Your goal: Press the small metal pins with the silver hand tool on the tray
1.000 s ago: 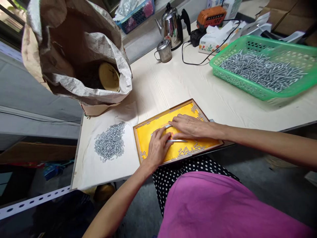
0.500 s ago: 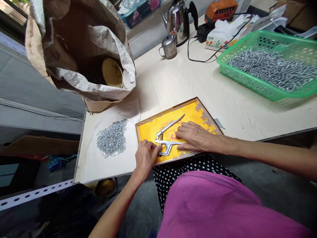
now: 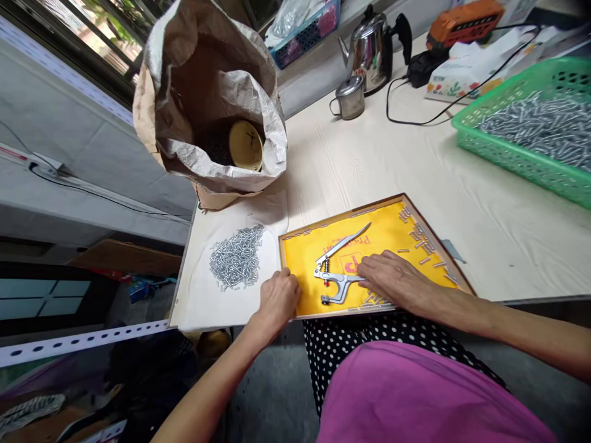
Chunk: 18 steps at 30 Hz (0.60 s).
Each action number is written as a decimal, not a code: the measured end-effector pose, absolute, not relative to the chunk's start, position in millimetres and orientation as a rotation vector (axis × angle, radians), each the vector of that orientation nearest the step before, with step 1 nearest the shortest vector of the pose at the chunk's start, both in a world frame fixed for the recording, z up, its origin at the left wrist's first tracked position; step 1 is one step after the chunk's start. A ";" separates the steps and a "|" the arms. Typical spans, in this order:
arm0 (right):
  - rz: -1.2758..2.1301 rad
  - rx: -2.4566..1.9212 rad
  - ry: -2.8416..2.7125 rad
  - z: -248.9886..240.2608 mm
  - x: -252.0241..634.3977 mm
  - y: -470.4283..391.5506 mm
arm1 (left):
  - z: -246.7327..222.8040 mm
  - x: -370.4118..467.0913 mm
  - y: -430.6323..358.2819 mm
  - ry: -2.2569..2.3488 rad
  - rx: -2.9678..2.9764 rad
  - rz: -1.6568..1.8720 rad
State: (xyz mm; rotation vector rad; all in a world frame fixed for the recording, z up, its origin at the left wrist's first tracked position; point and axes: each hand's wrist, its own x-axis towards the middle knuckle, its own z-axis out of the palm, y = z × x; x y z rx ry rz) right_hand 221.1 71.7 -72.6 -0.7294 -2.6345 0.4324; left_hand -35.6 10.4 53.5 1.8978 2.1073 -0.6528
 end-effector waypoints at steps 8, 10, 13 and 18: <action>0.418 -0.728 -2.590 -63.5 217.9 69.9 | 31.9 -115.8 76.3 2.654 1.687 -0.451; 0.408 -0.736 -2.581 -60.2 217.5 69.5 | 18.9 -127.1 87.6 2.660 1.654 -0.487; 0.419 -0.751 -2.564 -56.0 218.6 68.1 | 8.8 -134.1 92.3 2.647 1.645 -0.512; 0.500 -0.762 -2.568 -53.5 221.3 66.9 | 6.6 -137.1 83.9 2.605 1.775 -0.571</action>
